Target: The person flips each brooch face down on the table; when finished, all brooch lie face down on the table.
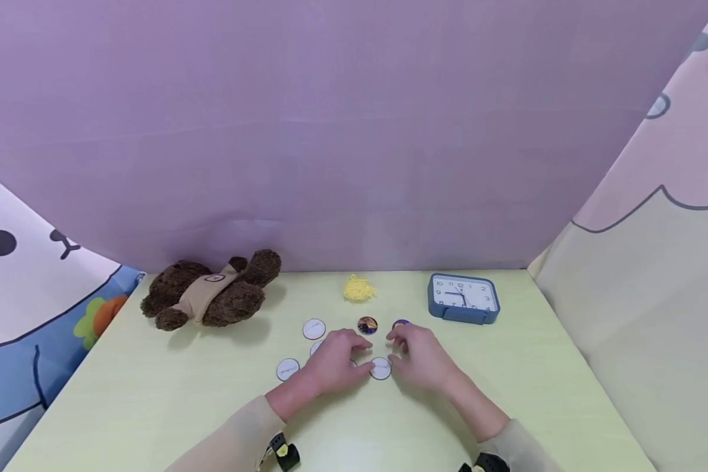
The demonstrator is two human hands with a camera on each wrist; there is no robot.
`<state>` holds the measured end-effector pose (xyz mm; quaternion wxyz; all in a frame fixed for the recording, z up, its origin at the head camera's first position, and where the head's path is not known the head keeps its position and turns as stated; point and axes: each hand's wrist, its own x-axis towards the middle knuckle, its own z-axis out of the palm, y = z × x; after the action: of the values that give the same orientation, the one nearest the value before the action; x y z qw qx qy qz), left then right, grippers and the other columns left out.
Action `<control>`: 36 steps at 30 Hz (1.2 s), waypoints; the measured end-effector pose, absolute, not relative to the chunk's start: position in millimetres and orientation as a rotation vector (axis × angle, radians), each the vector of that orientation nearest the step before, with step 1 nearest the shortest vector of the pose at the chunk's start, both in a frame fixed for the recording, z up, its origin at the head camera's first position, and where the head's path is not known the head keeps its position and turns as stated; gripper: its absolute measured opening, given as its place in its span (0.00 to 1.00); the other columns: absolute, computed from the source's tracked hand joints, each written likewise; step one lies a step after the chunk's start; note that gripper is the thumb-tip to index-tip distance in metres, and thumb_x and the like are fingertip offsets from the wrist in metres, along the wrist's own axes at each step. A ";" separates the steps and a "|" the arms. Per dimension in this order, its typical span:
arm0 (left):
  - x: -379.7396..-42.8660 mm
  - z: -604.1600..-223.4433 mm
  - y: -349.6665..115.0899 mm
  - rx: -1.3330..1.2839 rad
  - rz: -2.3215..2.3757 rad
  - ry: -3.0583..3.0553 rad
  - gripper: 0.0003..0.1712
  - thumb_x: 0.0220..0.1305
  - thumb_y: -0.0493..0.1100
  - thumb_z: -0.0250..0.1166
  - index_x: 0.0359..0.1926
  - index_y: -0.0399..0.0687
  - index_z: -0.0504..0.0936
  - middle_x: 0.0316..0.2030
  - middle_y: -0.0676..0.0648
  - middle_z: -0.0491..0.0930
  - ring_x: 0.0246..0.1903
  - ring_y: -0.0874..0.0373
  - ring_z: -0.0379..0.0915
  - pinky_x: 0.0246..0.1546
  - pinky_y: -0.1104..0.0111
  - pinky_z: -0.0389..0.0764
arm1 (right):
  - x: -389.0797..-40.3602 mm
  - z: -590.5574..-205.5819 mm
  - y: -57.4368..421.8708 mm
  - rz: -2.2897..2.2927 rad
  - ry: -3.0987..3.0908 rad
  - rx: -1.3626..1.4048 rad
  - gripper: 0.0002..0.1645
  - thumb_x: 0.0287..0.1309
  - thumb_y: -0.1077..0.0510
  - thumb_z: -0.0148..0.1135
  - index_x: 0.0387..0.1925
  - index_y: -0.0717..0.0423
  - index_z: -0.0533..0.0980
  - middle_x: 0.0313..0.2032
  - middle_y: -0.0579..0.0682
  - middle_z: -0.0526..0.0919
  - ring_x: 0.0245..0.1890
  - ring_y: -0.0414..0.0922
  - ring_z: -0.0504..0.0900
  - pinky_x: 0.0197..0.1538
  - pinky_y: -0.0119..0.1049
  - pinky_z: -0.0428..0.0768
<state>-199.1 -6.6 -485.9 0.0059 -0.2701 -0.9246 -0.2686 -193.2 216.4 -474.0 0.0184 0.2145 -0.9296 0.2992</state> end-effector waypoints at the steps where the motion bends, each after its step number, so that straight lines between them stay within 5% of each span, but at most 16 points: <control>1: -201.9 -484.7 -7.6 -0.825 -0.862 -2.888 0.19 0.63 0.47 0.77 0.51 0.43 0.91 0.41 0.46 0.90 0.42 0.57 0.84 0.48 0.68 0.86 | -197.4 -471.3 216.7 0.934 -2.878 0.655 0.16 0.57 0.66 0.74 0.48 0.61 0.85 0.35 0.46 0.85 0.35 0.38 0.81 0.40 0.31 0.85; 10: -239.0 -486.8 -8.0 -0.652 -0.889 -2.877 0.19 0.64 0.41 0.76 0.55 0.40 0.89 0.43 0.44 0.91 0.36 0.57 0.82 0.37 0.68 0.84 | -233.3 -472.9 194.1 0.894 -2.904 0.591 0.15 0.58 0.68 0.72 0.48 0.63 0.85 0.40 0.54 0.90 0.30 0.37 0.81 0.34 0.29 0.82; 17: -252.7 -491.6 -2.1 -0.595 -0.827 -2.940 0.11 0.63 0.39 0.75 0.47 0.44 0.91 0.31 0.50 0.88 0.30 0.58 0.76 0.35 0.65 0.81 | -243.2 -480.2 169.6 0.736 -2.925 0.602 0.11 0.49 0.72 0.69 0.38 0.66 0.84 0.33 0.55 0.86 0.34 0.46 0.81 0.42 0.44 0.85; 25: -252.7 -490.4 -0.9 -0.583 -0.850 -2.922 0.08 0.66 0.37 0.73 0.45 0.49 0.93 0.40 0.51 0.93 0.44 0.53 0.89 0.50 0.60 0.88 | -242.5 -481.2 165.9 0.718 -2.921 0.562 0.06 0.53 0.71 0.71 0.35 0.64 0.86 0.31 0.53 0.87 0.33 0.46 0.81 0.43 0.45 0.86; 30: -250.5 -490.7 -4.5 -0.591 -0.905 -2.859 0.10 0.67 0.38 0.72 0.48 0.46 0.93 0.43 0.48 0.93 0.43 0.53 0.90 0.46 0.63 0.89 | -240.4 -481.7 170.1 0.785 -2.857 0.537 0.06 0.60 0.68 0.70 0.37 0.60 0.89 0.34 0.52 0.93 0.39 0.50 0.91 0.47 0.48 0.89; 36: -246.1 -490.0 -7.2 -0.633 -0.965 -2.788 0.20 0.67 0.39 0.74 0.60 0.42 0.88 0.48 0.44 0.92 0.38 0.56 0.88 0.38 0.69 0.86 | -241.0 -479.7 177.5 0.951 -2.864 0.401 0.07 0.68 0.63 0.68 0.41 0.59 0.89 0.36 0.52 0.93 0.28 0.39 0.88 0.34 0.34 0.87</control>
<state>-246.1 -7.2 -490.0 0.0620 -0.2094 -0.9222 -0.3193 -241.0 177.5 -479.7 0.0488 0.1317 -0.9397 0.3119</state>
